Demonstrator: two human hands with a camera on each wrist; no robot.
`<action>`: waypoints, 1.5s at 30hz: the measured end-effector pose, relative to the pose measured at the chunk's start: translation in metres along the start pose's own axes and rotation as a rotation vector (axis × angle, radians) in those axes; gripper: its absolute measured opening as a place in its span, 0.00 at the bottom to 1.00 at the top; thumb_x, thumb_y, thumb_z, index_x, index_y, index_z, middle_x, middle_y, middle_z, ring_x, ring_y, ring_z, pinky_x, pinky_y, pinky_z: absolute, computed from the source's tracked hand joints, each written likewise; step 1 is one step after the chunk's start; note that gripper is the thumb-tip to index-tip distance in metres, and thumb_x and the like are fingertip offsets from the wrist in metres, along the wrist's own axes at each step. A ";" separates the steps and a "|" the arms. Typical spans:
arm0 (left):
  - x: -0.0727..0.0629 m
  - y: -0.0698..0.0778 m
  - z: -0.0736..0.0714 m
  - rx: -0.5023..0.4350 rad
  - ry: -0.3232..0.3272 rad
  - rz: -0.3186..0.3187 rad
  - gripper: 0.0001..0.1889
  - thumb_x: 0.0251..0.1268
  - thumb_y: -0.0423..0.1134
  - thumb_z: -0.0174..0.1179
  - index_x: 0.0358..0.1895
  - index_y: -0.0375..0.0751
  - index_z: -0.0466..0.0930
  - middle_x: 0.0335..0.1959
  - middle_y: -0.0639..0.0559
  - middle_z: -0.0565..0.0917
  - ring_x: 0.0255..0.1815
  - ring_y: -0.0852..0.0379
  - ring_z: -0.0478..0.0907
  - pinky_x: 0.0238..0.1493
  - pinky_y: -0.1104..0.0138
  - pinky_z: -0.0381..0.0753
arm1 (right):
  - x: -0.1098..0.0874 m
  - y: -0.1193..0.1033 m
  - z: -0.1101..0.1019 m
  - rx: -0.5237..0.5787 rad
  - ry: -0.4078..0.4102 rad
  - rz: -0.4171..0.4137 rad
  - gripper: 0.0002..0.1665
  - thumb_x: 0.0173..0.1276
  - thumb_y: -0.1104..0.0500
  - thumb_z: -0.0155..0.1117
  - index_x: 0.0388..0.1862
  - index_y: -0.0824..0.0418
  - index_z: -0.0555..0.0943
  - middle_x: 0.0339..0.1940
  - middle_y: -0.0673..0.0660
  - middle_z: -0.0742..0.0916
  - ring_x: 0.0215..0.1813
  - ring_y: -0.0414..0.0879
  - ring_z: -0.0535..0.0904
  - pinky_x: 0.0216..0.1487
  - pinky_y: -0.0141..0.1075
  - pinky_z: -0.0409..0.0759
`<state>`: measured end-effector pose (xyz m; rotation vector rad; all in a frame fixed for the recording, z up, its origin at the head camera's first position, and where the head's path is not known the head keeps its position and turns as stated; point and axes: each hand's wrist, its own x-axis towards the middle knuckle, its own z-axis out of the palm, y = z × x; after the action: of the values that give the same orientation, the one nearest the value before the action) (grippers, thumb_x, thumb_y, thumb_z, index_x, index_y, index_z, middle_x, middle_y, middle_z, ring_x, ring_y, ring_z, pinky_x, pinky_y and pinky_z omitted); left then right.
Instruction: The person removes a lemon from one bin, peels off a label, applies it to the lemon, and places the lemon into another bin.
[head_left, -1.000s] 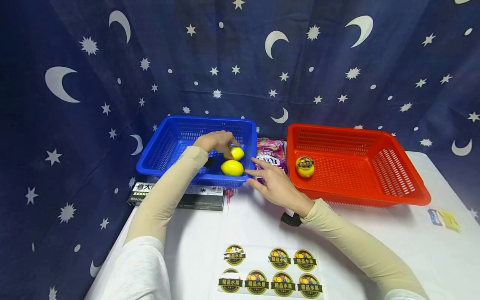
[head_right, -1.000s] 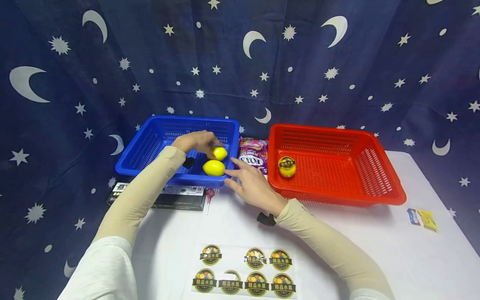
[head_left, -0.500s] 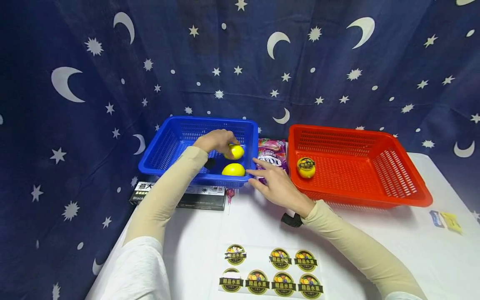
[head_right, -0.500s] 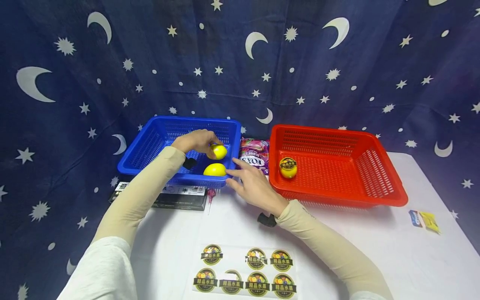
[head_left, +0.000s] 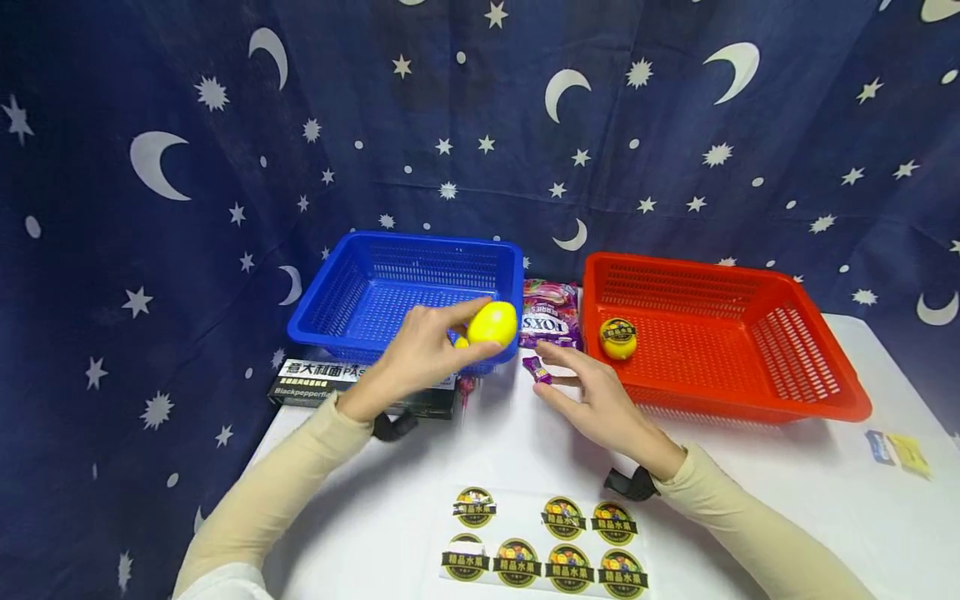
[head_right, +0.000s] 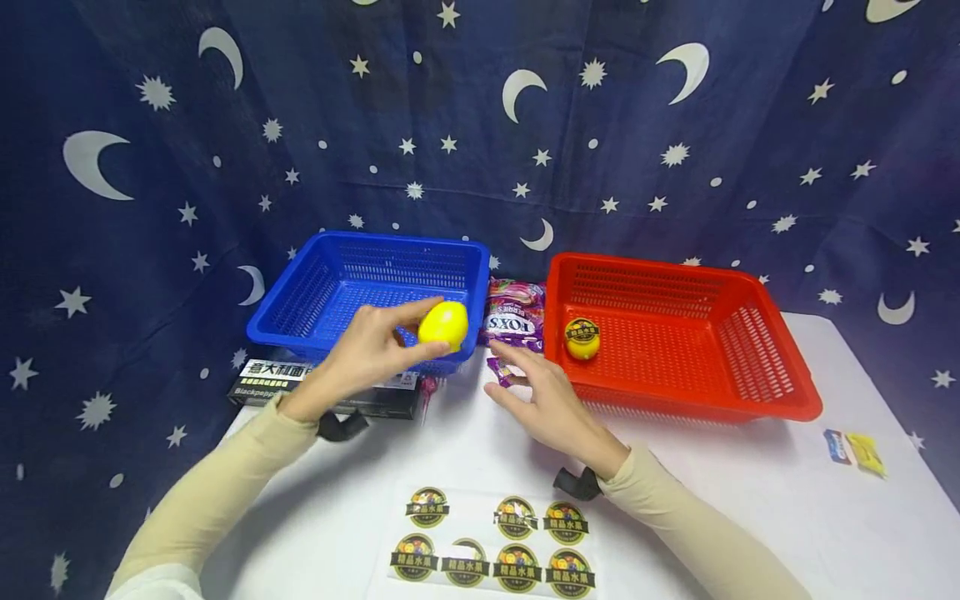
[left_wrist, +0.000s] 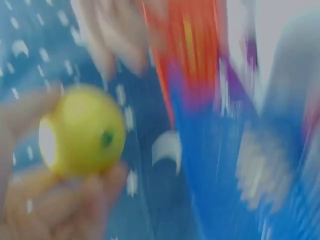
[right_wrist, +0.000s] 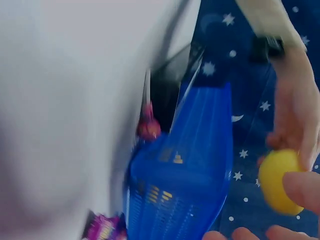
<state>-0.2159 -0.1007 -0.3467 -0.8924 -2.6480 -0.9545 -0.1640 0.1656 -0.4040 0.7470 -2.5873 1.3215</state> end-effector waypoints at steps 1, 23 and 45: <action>-0.013 0.008 0.009 -0.026 0.027 -0.016 0.31 0.60 0.52 0.74 0.65 0.44 0.81 0.38 0.49 0.92 0.33 0.56 0.87 0.30 0.71 0.75 | -0.007 -0.001 -0.001 0.030 0.000 0.008 0.36 0.69 0.57 0.72 0.75 0.56 0.72 0.67 0.59 0.84 0.66 0.56 0.82 0.56 0.45 0.86; -0.045 0.019 0.118 -0.136 -0.246 -0.248 0.25 0.69 0.59 0.63 0.55 0.42 0.85 0.14 0.63 0.78 0.14 0.67 0.67 0.22 0.70 0.64 | -0.046 0.035 0.013 -0.123 -0.101 0.096 0.34 0.62 0.55 0.77 0.67 0.61 0.80 0.59 0.61 0.89 0.50 0.52 0.90 0.47 0.41 0.89; -0.055 0.018 0.107 0.117 -0.208 -0.164 0.26 0.67 0.64 0.62 0.49 0.45 0.85 0.16 0.61 0.63 0.17 0.63 0.57 0.18 0.68 0.55 | -0.052 0.036 0.003 -0.206 -0.198 0.111 0.35 0.72 0.53 0.69 0.75 0.59 0.73 0.67 0.58 0.84 0.61 0.51 0.87 0.63 0.52 0.82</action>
<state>-0.1584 -0.0476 -0.4402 -0.7981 -2.9567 -0.7674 -0.1366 0.1997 -0.4498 0.7411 -2.9035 1.0317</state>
